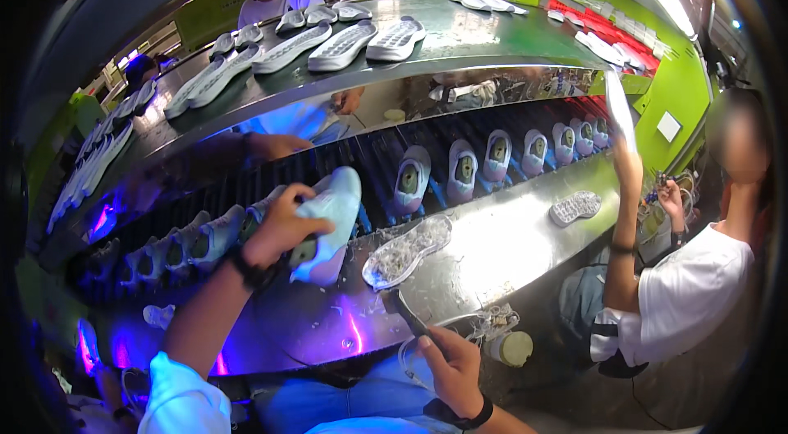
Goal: The person uses a handheld rotary tool to trim and smooth the edges of light blue shoe uppers on a factory assembly line. The worker holds the shoe in one hand and the tool in the other, applying the tool to the perimeter of the shoe opening. Finished shoes are placed on a conveyor belt.
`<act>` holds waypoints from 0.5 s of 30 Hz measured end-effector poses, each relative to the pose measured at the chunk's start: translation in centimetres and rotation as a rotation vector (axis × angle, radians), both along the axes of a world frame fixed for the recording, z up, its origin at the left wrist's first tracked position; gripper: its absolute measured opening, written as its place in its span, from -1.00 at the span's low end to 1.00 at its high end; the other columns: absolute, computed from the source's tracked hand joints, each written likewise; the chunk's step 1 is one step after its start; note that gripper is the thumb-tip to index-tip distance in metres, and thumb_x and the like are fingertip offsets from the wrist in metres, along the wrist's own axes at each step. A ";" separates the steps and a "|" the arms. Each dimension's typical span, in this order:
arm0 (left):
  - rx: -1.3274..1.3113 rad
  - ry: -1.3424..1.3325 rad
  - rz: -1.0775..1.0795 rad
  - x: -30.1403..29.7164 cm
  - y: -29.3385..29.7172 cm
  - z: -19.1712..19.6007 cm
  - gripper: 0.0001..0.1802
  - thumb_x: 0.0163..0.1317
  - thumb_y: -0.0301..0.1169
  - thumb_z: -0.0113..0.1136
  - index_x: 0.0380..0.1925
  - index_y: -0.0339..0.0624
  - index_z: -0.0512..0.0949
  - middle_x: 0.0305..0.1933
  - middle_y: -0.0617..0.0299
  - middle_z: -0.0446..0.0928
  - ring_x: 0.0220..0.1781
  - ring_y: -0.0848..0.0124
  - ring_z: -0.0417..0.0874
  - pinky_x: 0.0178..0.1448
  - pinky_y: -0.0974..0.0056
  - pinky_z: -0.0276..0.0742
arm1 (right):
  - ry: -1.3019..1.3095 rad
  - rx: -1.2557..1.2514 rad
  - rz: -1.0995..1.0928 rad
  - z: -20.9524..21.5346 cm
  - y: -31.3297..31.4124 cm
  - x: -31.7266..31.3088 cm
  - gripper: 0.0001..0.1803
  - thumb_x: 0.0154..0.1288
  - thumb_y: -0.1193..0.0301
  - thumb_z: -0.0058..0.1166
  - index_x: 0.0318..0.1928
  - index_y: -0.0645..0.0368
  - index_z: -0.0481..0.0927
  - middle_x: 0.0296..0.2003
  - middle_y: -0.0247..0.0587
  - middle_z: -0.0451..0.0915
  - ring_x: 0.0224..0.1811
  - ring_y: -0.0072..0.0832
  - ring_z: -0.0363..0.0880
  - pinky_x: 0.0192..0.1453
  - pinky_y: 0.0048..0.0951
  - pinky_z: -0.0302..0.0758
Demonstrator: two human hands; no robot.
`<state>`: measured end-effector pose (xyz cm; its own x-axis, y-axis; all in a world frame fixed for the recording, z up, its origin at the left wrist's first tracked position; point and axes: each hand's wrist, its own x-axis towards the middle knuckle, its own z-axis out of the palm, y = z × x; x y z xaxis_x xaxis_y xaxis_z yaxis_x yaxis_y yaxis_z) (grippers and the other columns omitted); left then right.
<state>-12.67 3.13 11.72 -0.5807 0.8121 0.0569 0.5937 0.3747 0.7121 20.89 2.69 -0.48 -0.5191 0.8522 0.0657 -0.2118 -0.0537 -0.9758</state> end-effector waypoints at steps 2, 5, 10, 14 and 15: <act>-0.068 0.345 -0.053 -2.3 4.6 -1.0 -0.29 -0.11 -0.12 0.62 0.07 -0.14 0.62 0.02 -0.10 0.72 0.06 0.10 0.76 0.13 0.10 0.65 | 0.015 -0.014 0.018 -0.8 0.1 0.1 -0.73 0.55 0.43 0.16 0.06 0.40 0.71 -0.37 -0.37 0.66 -0.40 -0.75 0.43 -0.31 -0.65 0.33; -0.200 0.482 0.016 -4.3 10.7 -5.5 -0.31 -0.11 -0.01 0.59 0.06 -0.05 0.68 0.04 -0.07 0.74 0.10 0.00 0.77 0.18 0.01 0.66 | 0.010 -0.095 0.025 -1.2 0.0 0.5 -0.73 0.55 0.43 0.16 0.06 0.40 0.71 -0.36 -0.36 0.66 -0.39 -0.75 0.44 -0.30 -0.66 0.34; -0.158 0.647 0.029 -9.9 13.4 -16.5 -0.39 -0.03 -0.11 0.63 0.07 0.01 0.72 0.03 -0.05 0.74 0.09 -0.03 0.75 0.18 -0.03 0.64 | 0.020 -0.217 0.003 -0.4 -0.2 0.6 -0.73 0.53 0.39 0.19 0.00 0.39 0.71 -0.38 -0.37 0.64 -0.38 -0.73 0.46 -0.32 -0.65 0.33; 0.117 0.810 0.007 -9.0 12.7 -13.7 -0.57 0.12 -0.16 0.40 -0.02 -0.07 0.73 -0.05 -0.11 0.70 0.00 -0.12 0.72 0.16 -0.16 0.60 | 0.001 -0.166 -0.024 -0.3 0.1 1.1 -0.71 0.57 0.39 0.17 0.12 0.36 0.71 -0.37 -0.44 0.62 -0.37 -0.72 0.46 -0.29 -0.63 0.36; 0.227 0.927 0.050 -9.9 11.7 -12.5 -0.58 0.12 -0.17 0.37 -0.03 -0.09 0.73 -0.06 -0.12 0.70 -0.01 -0.14 0.71 0.16 -0.17 0.59 | 0.005 -0.173 -0.027 -0.3 0.1 1.1 -0.71 0.57 0.40 0.17 0.12 0.35 0.71 -0.37 -0.45 0.62 -0.37 -0.73 0.45 -0.29 -0.64 0.35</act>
